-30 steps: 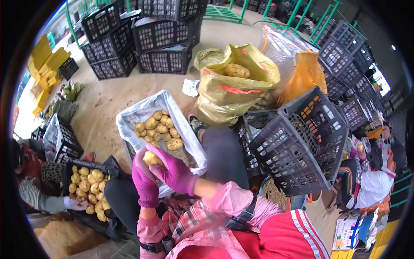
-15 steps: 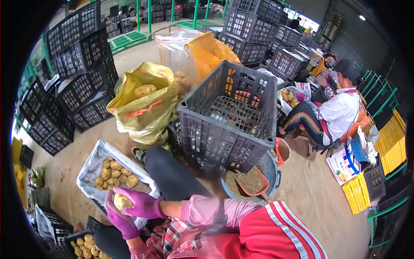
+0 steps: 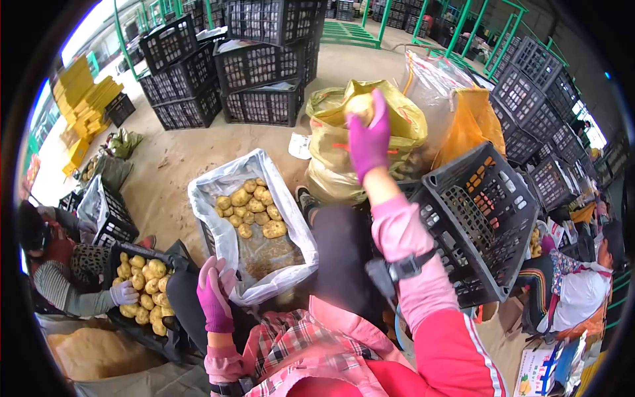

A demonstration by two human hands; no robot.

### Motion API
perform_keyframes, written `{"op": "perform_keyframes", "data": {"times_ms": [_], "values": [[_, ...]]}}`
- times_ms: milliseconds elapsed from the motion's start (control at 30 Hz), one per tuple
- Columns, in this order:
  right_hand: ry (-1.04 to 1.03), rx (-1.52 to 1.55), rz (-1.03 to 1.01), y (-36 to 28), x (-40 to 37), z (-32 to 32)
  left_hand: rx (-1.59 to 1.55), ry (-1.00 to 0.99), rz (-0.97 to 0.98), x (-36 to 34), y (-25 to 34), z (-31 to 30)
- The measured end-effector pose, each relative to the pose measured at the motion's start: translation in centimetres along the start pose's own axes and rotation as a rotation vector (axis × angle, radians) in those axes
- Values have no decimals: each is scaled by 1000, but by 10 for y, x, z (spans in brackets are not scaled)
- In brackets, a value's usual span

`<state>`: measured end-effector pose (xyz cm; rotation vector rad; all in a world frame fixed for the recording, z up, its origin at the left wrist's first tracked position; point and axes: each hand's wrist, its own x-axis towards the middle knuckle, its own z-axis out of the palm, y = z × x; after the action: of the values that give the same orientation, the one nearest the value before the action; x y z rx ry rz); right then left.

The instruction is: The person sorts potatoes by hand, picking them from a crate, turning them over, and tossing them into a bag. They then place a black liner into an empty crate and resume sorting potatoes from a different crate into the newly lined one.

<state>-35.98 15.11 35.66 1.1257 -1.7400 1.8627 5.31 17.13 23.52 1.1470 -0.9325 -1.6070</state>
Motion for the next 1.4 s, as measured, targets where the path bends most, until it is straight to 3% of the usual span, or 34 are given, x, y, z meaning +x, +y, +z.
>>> {"op": "perform_keyframes", "data": {"times_ms": [67,100,167,200,233,267,300,333,367,400,433,467,533,600,633,667,733,800,867,933,1000,1100,1200,1300,1400], "values": [[35,-406,53,34,45,3,-5,17,4,2,4,-8],[-43,-638,203,39,55,6,-18,1,19,7,6,-12],[-555,-882,269,99,70,13,-4,19,41,7,10,-17],[-933,-827,241,138,72,20,-2,41,34,7,13,-17],[-1148,-814,174,194,68,30,18,18,63,9,13,-21],[-1012,-733,172,216,54,36,36,46,43,10,18,-17],[-1063,-864,79,233,54,44,53,63,54,14,19,-16],[-903,-857,209,180,44,38,73,72,59,18,18,-15],[-817,-894,147,183,53,45,129,52,57,22,18,-13],[-660,-806,256,169,58,44,187,27,55,29,19,-8],[-511,-706,176,148,61,44,243,0,57,38,20,-2],[-395,-584,-26,116,61,45,313,-44,95,53,13,3],[-350,-309,-135,21,34,53,451,-144,171,95,-15,13],[-455,-71,-261,-25,-10,68,794,-254,370,140,-39,35],[-511,-14,-289,-37,-29,76,826,-283,257,161,-52,49],[-585,-1,-223,-43,-48,83,856,-311,145,183,-67,63],[-713,21,-111,-38,-82,93,1069,-331,184,236,-116,79],[-920,-32,-78,-39,-94,89,1136,-312,335,286,-160,94],[-1067,212,0,-43,-101,83,1265,-364,428,319,-184,98],[-1190,238,-105,-48,-112,80,1541,-479,458,341,-183,116],[-1258,173,-267,-53,-126,76,1534,-574,468,364,-193,122],[-1374,244,-162,-61,-125,71,1567,-577,401,358,-175,131],[-1367,275,-147,-66,-119,69,1428,-453,579,352,-207,111],[-1336,318,-135,-76,-119,70,1464,-393,613,340,-221,108],[-1368,319,-142,-79,-125,70,1416,-334,503,347,-216,127]]}}
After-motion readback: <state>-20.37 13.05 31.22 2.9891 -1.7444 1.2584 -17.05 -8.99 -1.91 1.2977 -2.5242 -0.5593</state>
